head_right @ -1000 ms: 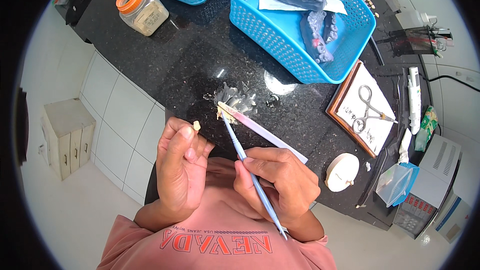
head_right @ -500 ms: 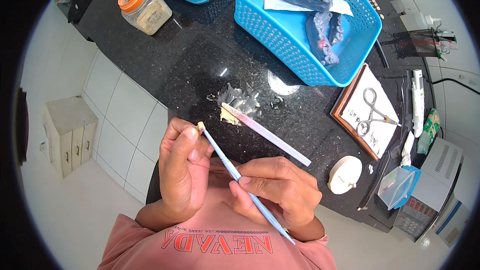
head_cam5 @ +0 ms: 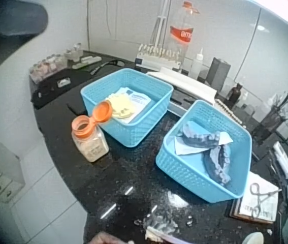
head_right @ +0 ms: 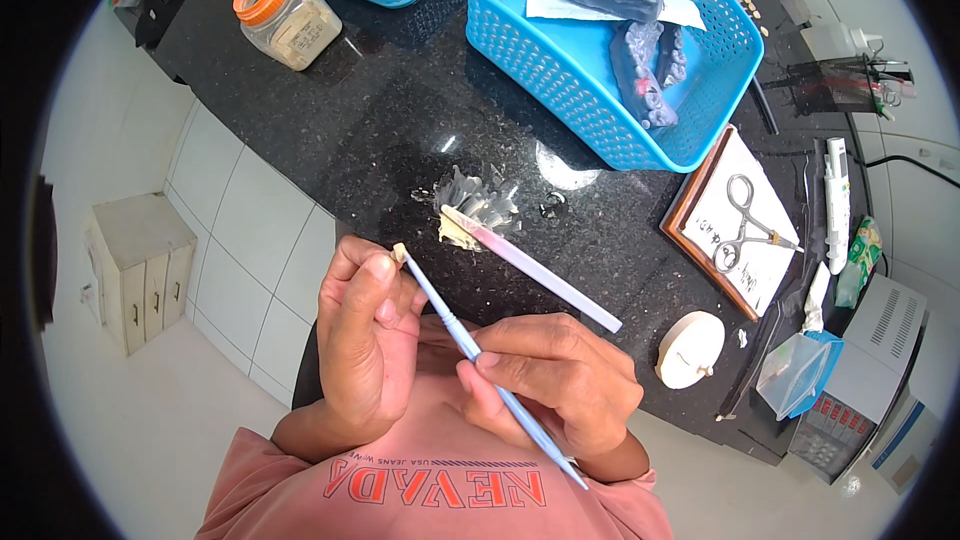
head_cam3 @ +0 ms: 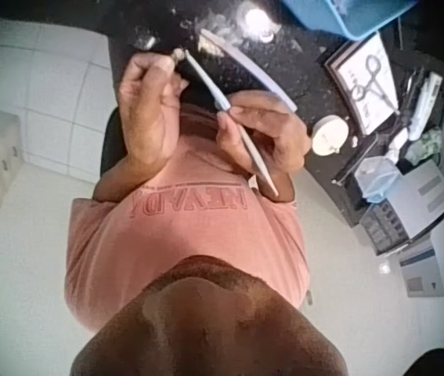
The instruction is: Applying ceramic paste to a dental crown and placing it onto a dental model for fit.
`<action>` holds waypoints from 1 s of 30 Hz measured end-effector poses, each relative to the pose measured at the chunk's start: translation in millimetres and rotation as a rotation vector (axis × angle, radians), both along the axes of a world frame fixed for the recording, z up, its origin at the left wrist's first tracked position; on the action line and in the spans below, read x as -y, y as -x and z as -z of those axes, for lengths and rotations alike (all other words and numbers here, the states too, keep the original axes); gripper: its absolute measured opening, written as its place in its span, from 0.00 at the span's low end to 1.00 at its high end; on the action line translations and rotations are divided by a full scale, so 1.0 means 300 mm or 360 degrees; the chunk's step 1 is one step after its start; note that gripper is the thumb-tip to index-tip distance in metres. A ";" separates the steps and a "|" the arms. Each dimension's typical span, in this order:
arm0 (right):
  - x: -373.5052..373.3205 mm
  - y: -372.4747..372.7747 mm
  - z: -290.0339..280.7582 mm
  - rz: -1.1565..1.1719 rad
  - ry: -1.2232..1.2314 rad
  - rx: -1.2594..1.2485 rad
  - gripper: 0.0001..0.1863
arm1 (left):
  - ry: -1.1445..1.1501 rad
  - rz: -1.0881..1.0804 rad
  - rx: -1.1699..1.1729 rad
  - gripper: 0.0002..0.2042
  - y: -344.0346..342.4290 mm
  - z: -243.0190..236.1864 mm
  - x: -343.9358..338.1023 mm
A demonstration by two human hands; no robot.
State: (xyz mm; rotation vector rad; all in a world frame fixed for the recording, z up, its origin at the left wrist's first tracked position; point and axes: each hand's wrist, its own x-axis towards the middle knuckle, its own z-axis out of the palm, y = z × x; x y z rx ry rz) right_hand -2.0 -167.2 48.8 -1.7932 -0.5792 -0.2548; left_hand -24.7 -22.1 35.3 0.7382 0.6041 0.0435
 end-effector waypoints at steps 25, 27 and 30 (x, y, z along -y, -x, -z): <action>-0.001 -0.004 -0.003 -0.0052 0.0015 0.0019 0.15 | -0.0004 0.0021 -0.0001 0.06 0.001 0.001 -0.002; -0.002 -0.003 -0.003 -0.0057 0.0002 0.0026 0.15 | -0.0004 0.0015 0.0011 0.06 0.001 0.002 -0.002; -0.003 -0.003 -0.003 -0.0059 0.0012 0.0018 0.15 | -0.0009 0.0011 0.0017 0.05 0.004 0.004 -0.005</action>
